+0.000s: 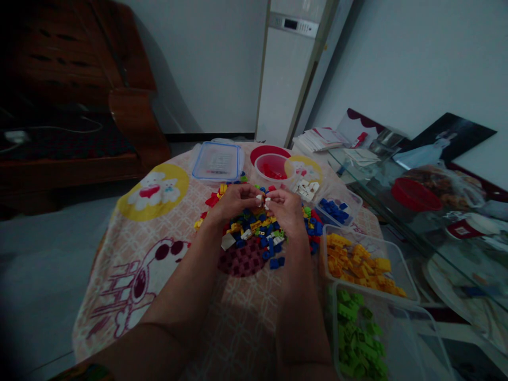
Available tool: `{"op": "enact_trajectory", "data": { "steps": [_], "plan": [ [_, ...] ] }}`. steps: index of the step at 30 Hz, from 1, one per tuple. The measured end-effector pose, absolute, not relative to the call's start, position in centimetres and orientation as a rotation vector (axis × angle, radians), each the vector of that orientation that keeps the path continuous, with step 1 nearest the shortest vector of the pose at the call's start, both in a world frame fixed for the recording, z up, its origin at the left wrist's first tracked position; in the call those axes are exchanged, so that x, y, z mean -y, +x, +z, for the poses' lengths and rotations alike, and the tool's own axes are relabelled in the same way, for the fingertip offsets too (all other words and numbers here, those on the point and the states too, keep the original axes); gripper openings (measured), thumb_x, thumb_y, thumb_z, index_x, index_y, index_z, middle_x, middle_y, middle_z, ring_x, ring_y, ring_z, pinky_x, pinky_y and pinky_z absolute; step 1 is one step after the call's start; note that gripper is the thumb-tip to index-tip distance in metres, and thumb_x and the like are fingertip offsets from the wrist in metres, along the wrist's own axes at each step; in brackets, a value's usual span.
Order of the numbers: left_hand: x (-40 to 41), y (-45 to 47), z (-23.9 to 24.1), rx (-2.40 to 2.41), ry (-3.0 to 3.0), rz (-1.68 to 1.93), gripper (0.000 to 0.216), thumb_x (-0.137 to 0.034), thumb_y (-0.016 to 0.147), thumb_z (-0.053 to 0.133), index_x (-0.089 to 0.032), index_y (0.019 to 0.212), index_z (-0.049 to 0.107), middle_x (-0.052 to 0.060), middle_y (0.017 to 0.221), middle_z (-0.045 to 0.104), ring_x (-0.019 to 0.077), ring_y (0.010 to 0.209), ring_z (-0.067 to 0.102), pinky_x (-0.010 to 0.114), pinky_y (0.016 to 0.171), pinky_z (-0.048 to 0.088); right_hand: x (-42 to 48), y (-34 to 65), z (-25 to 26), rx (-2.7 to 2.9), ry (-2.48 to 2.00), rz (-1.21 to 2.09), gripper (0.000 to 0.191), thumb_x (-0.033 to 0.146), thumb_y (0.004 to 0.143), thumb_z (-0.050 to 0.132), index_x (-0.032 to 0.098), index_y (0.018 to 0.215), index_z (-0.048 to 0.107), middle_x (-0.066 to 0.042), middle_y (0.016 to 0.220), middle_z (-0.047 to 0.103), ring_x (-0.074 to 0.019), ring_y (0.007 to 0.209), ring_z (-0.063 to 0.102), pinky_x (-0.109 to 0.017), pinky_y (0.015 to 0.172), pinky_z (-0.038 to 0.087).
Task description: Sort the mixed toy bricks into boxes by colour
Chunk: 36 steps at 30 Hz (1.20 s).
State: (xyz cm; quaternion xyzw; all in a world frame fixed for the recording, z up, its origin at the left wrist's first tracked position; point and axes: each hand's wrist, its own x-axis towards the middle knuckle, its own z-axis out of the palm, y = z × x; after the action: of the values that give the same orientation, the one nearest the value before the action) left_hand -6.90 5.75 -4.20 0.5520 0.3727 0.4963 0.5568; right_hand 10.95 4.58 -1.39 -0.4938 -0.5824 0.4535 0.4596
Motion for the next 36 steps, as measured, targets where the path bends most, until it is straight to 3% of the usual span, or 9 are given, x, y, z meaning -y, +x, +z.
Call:
{"op": "enact_trajectory", "data": {
  "steps": [8,14,16,19,22,24,27,31,36],
  "plan": [
    [-5.8,-7.3,-4.1,-0.851,1.237,1.185,0.031,-0.023,0.067,0.081,-0.012,0.095,0.073,0.0,0.075,0.072,0.0125,0.066,0.066,0.024,0.063,0.056,-4.6,12.3,-1.0,1.371,-1.216,1.04,0.033,0.034,0.061,0.077,0.016,0.089,0.075,0.0,0.072,0.072,-0.0142,0.059,0.067,-0.026,0.053,0.058],
    [-6.1,-7.1,-4.4,-0.896,1.272,1.158,0.029,-0.025,0.069,0.078,-0.013,0.096,0.074,0.0,0.074,0.071,0.0133,0.066,0.066,0.024,0.06,0.055,-4.9,13.4,-1.6,1.29,-1.324,1.002,0.028,0.032,0.06,0.074,0.014,0.082,0.072,0.001,0.055,0.065,-0.0142,0.044,0.06,-0.02,0.034,0.042],
    [-5.9,-7.0,-4.3,-0.919,1.265,1.149,0.027,-0.025,0.069,0.078,-0.013,0.093,0.073,0.001,0.075,0.071,0.0131,0.067,0.066,0.024,0.059,0.054,-5.5,13.9,-2.1,1.149,-1.315,0.926,0.027,0.03,0.059,0.073,0.014,0.08,0.071,0.001,0.055,0.064,-0.0161,0.048,0.063,-0.023,0.039,0.05],
    [-5.7,-6.8,-4.1,-0.947,1.26,1.136,0.026,-0.025,0.069,0.077,-0.013,0.092,0.073,0.0,0.074,0.071,0.0122,0.066,0.064,0.023,0.059,0.053,-6.6,14.6,-3.1,0.935,-1.226,0.752,0.034,0.029,0.059,0.072,0.014,0.09,0.071,-0.001,0.068,0.07,-0.0206,0.068,0.072,-0.033,0.06,0.063],
    [-5.5,-6.4,-3.9,-0.935,1.259,1.134,0.026,-0.025,0.068,0.078,-0.013,0.09,0.072,0.0,0.073,0.071,0.0111,0.064,0.063,0.023,0.06,0.052,-7.5,15.3,-3.8,0.855,-1.16,0.635,0.049,0.032,0.06,0.073,0.014,0.105,0.071,-0.008,0.096,0.075,-0.0252,0.093,0.073,-0.041,0.079,0.065],
    [-5.5,-6.2,-3.9,-0.908,1.247,1.136,0.027,-0.025,0.066,0.079,-0.013,0.089,0.071,0.0,0.071,0.07,0.0104,0.062,0.062,0.022,0.06,0.052,-7.8,15.7,-4.0,0.851,-1.169,0.608,0.05,0.033,0.059,0.074,0.014,0.105,0.072,-0.01,0.105,0.075,-0.0269,0.101,0.072,-0.043,0.086,0.064],
    [-5.7,-6.2,-4.1,-0.861,1.224,1.132,0.031,-0.026,0.064,0.081,-0.014,0.089,0.069,0.0,0.072,0.071,0.0101,0.061,0.063,0.022,0.061,0.052,-7.6,15.7,-3.8,0.913,-1.21,0.625,0.043,0.035,0.059,0.074,0.014,0.097,0.073,-0.008,0.095,0.076,-0.0262,0.094,0.073,-0.043,0.086,0.063],
    [-5.8,-6.2,-4.3,-0.812,1.213,1.13,0.035,-0.027,0.062,0.084,-0.014,0.09,0.067,0.0,0.073,0.072,0.01,0.06,0.064,0.021,0.059,0.052,-6.4,14.6,-2.8,1.079,-1.227,0.792,0.032,0.036,0.062,0.074,0.016,0.087,0.073,-0.003,0.074,0.073,-0.0215,0.073,0.073,-0.036,0.07,0.064],
    [-5.6,-6.2,-3.9,-0.765,1.173,1.128,0.036,-0.023,0.062,0.084,-0.013,0.091,0.066,0.002,0.079,0.074,0.0107,0.063,0.067,0.021,0.061,0.052,-5.0,12.7,-1.4,1.272,-1.244,0.97,0.028,0.037,0.065,0.072,0.017,0.085,0.072,-0.001,0.068,0.072,-0.0164,0.057,0.069,-0.028,0.055,0.058]
  ]
}}
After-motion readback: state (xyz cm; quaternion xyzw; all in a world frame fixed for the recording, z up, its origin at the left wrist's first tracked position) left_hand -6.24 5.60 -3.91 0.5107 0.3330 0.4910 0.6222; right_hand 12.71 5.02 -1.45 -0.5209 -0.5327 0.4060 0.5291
